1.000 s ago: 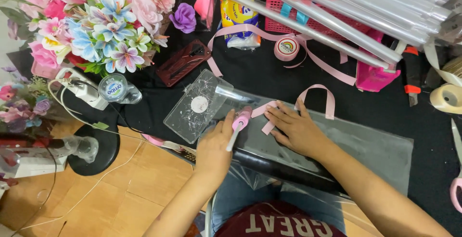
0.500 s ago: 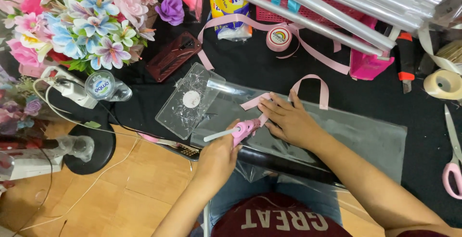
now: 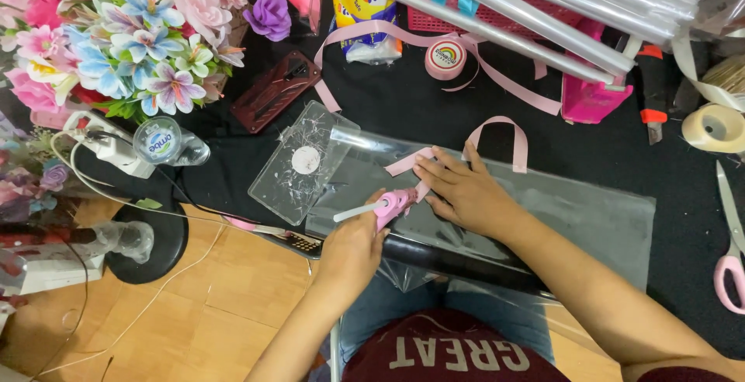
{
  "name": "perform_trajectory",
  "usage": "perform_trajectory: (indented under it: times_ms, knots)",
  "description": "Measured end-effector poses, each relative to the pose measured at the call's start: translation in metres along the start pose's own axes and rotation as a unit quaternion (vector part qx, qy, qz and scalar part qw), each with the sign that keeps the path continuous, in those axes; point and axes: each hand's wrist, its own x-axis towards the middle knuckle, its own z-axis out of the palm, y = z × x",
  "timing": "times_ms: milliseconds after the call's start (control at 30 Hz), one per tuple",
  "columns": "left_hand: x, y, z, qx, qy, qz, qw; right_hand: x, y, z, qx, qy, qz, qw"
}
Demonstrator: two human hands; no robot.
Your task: The person wraps a plastic sleeve around a long tube using pink ribbon and a glue gun, then tapes the edge of the plastic.
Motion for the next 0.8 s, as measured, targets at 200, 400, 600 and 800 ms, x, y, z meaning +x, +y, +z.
perform_trajectory:
  times_ms: [200,400,600,800]
  knots:
    - [0.0,0.007,-0.004,0.032,0.015,0.007,0.999,0.0,0.0,0.0,0.007,-0.01,0.007,1.0]
    - [-0.003,0.014,-0.015,0.035,0.026,0.012,0.999,0.0,-0.001,-0.002,0.008,-0.019,0.009,1.0]
    - [-0.007,0.014,-0.018,0.03,0.03,0.025,0.999,0.0,-0.001,-0.001,0.003,-0.029,0.018,0.999]
    - [0.002,-0.016,0.012,0.036,0.018,0.023,0.999,0.0,-0.002,-0.004,0.001,-0.034,0.017,0.999]
